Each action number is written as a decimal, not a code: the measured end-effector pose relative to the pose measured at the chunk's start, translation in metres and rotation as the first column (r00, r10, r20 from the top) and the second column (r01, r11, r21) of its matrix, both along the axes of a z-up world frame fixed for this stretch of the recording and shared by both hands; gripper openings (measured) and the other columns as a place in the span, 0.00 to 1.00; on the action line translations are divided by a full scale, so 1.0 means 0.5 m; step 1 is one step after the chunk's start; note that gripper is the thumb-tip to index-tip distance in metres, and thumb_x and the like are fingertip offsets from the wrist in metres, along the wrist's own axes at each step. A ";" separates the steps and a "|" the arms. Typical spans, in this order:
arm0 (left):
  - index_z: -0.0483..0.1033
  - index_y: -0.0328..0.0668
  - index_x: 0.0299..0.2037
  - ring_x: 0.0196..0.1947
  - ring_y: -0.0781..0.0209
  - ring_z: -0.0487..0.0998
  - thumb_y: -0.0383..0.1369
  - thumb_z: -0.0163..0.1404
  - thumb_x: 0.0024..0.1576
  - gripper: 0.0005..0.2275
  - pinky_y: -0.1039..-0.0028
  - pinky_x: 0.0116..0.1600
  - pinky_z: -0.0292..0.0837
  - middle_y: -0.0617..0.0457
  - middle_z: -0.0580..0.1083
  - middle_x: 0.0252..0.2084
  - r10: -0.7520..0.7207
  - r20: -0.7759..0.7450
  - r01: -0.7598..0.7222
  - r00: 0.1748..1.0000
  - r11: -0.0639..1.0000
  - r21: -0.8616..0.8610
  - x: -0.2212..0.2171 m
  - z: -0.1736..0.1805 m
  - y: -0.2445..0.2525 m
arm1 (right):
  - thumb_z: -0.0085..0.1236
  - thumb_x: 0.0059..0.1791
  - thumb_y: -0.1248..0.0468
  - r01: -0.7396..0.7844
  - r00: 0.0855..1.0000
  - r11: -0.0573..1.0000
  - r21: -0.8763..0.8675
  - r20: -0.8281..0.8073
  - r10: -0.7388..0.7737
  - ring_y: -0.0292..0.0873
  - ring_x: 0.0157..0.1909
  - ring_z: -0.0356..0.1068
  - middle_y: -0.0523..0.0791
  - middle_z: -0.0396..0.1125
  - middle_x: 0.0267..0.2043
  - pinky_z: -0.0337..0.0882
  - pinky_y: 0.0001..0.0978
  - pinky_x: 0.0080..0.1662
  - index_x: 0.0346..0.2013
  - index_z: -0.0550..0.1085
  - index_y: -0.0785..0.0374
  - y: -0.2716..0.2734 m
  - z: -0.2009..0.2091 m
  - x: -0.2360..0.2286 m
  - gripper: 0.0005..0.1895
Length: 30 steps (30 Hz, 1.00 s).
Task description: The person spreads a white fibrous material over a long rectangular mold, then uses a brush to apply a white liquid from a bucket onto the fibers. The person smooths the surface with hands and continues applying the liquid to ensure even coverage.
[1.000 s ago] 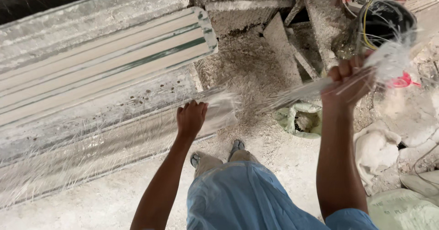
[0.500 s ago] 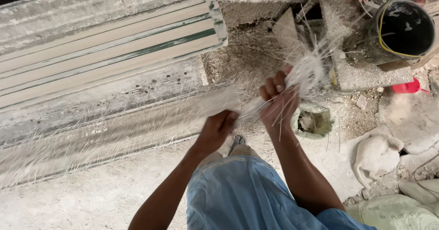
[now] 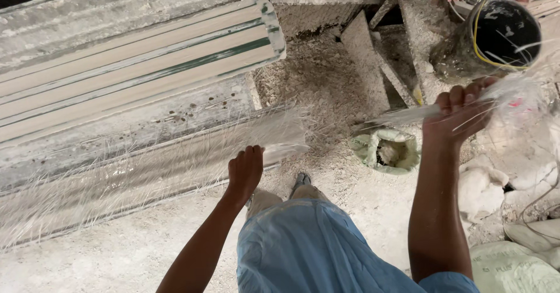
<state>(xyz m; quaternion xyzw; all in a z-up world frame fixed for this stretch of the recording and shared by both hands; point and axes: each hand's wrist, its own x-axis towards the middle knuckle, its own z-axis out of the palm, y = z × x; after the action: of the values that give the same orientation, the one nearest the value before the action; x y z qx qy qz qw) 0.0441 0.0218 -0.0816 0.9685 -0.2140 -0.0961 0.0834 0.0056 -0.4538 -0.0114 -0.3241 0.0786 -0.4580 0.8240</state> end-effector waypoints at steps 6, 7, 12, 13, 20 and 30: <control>0.72 0.38 0.53 0.53 0.44 0.74 0.45 0.38 0.63 0.19 0.46 0.56 0.73 0.41 0.73 0.53 0.019 0.603 -0.027 0.798 1.000 0.004 0.011 0.070 -0.030 | 0.36 0.61 0.46 -0.294 0.953 0.953 0.070 -0.054 0.298 0.30 0.18 0.48 0.37 0.56 0.25 0.53 0.23 0.18 0.57 0.70 0.59 0.294 0.012 0.033 0.24; 0.71 0.39 0.54 0.56 0.43 0.73 0.48 0.35 0.63 0.22 0.45 0.57 0.73 0.39 0.71 0.56 0.034 0.707 -0.047 0.706 0.999 -0.001 0.009 0.096 -0.043 | 0.37 0.62 0.47 -0.366 0.930 0.929 0.049 -0.005 0.367 0.30 0.20 0.50 0.37 0.57 0.26 0.54 0.23 0.19 0.57 0.70 0.60 0.354 0.012 0.035 0.22; 0.76 0.32 0.53 0.41 0.45 0.74 0.39 0.41 0.73 0.17 0.55 0.45 0.72 0.35 0.75 0.43 -0.028 -0.353 -0.248 0.935 0.661 -0.708 -0.071 0.216 -0.066 | 0.43 0.62 0.53 -0.531 0.847 0.846 0.049 -0.016 0.532 0.32 0.25 0.56 0.38 0.60 0.30 0.59 0.24 0.24 0.56 0.67 0.60 0.530 0.022 0.037 0.15; 0.81 0.35 0.46 0.29 0.50 0.76 0.40 0.44 0.70 0.16 0.58 0.36 0.73 0.38 0.78 0.31 -0.016 -0.533 -0.382 0.846 0.680 -0.626 -0.075 0.229 -0.062 | 0.45 0.64 0.57 -0.560 0.826 0.828 0.037 -0.050 0.561 0.33 0.27 0.57 0.39 0.61 0.31 0.59 0.25 0.26 0.53 0.65 0.60 0.527 0.026 0.042 0.10; 0.77 0.39 0.39 0.30 0.55 0.79 0.31 0.50 0.65 0.05 0.67 0.30 0.72 0.50 0.78 0.33 0.078 0.165 0.040 0.983 0.790 -0.612 -0.060 0.166 -0.003 | 0.35 0.66 0.52 -0.334 0.936 0.931 -0.146 0.065 0.346 0.30 0.20 0.54 0.41 0.62 0.31 0.58 0.19 0.21 0.65 0.63 0.58 0.229 0.005 0.083 0.18; 0.77 0.42 0.36 0.33 0.51 0.78 0.37 0.49 0.64 0.10 0.62 0.28 0.73 0.50 0.75 0.30 0.048 0.187 -0.042 0.981 0.998 -0.036 -0.043 0.004 0.024 | 0.34 0.66 0.59 -0.008 0.992 1.000 0.021 -0.123 0.010 0.31 0.22 0.47 0.39 0.54 0.27 0.53 0.24 0.19 0.79 0.56 0.63 0.012 -0.007 0.003 0.26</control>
<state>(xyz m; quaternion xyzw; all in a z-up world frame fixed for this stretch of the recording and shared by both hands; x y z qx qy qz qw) 0.0228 0.0337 -0.0796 0.9764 -0.2006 0.0010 0.0803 0.0071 -0.4476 -0.0149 -0.3434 0.1326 -0.4325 0.8230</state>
